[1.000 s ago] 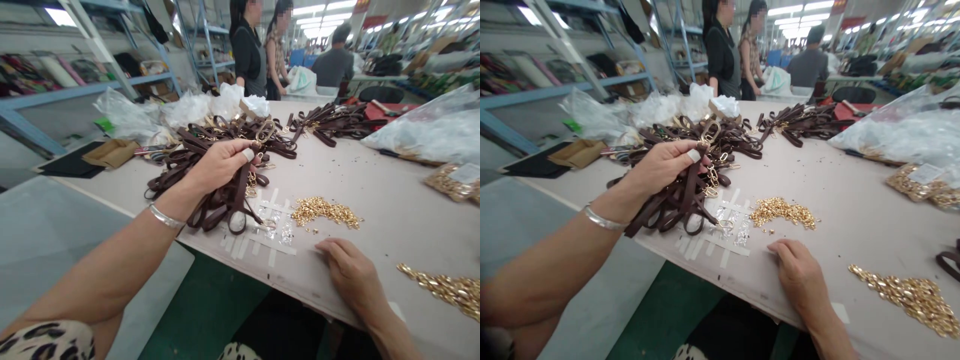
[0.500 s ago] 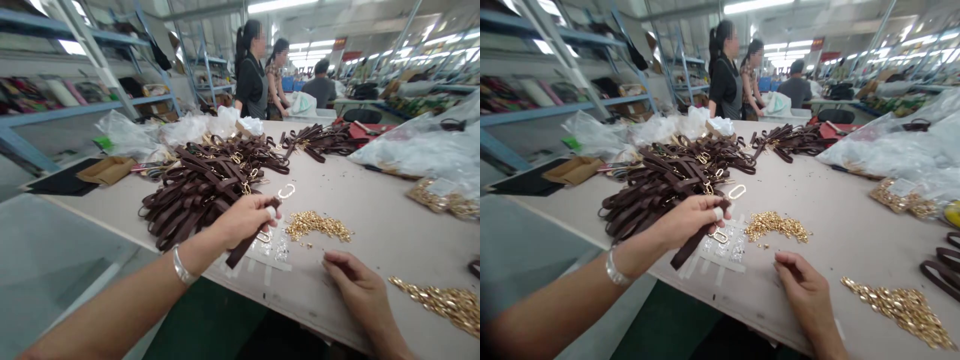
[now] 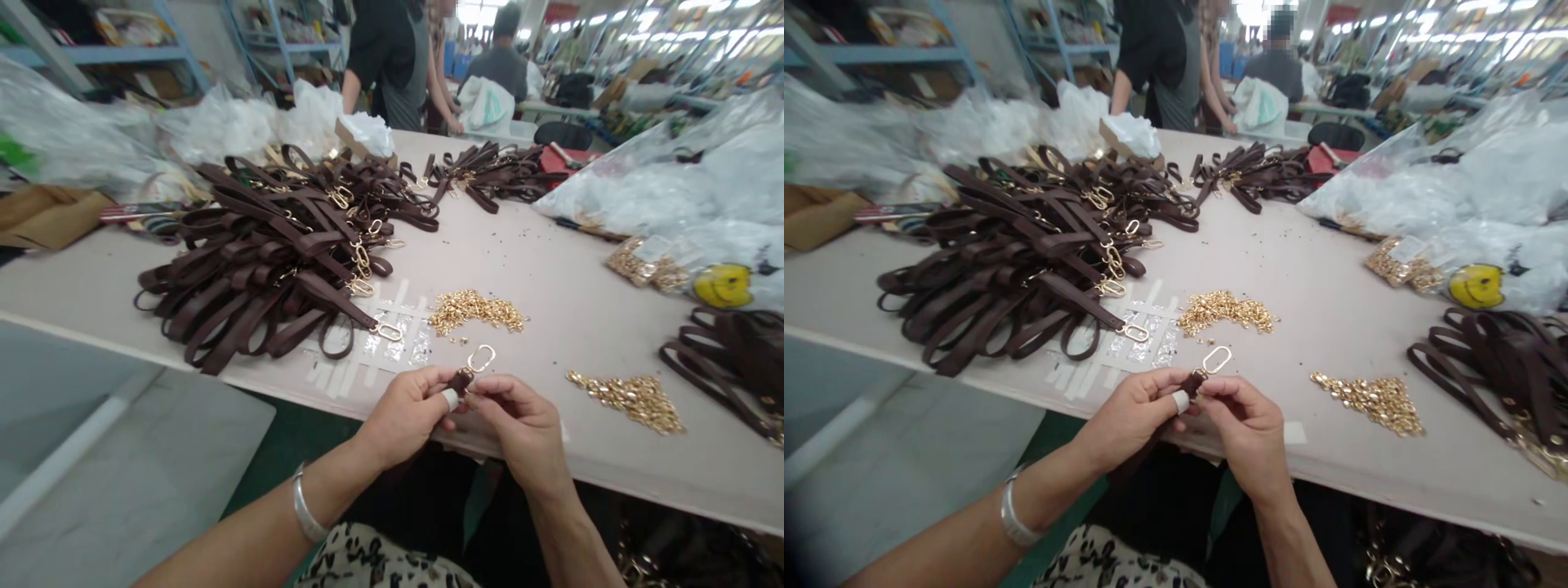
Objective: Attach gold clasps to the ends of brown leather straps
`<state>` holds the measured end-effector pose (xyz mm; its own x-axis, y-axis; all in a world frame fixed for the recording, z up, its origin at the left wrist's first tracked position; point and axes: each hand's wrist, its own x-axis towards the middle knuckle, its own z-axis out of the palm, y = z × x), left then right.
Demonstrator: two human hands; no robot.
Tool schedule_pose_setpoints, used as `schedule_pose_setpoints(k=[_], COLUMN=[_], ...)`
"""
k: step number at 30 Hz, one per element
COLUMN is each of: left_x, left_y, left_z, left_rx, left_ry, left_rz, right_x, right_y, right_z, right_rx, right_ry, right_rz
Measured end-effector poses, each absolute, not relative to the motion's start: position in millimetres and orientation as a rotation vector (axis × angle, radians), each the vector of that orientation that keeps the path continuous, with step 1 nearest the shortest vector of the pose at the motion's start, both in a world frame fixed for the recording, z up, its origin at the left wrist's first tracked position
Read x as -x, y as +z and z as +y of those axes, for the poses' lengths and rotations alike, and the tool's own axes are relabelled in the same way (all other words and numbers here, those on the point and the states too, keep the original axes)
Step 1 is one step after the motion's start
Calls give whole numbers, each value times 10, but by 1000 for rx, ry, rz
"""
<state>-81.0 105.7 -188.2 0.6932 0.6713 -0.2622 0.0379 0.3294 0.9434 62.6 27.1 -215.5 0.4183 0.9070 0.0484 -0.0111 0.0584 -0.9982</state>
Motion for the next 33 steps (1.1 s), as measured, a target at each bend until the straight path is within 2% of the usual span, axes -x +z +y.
schedule_pose_setpoints(k=[19,25,27,33], left_x=[762,635,628,713], left_y=[-1936,-2003,-2022,-1952], left_z=[980,929,942,996], left_rx=[-1748,-1503,-1412,-1270], left_ry=[413,286,260,315], left_rz=[770,780,816,881], right_x=[-644,-807,-1033,-1919], right_y=[-2166,-2122,-2136,-2230], right_z=[203,114,67,-3], right_rx=[1327,1488,1593,2072], right_ry=[889,789,654,-191], right_rz=[-787,-912,-1026,-1545])
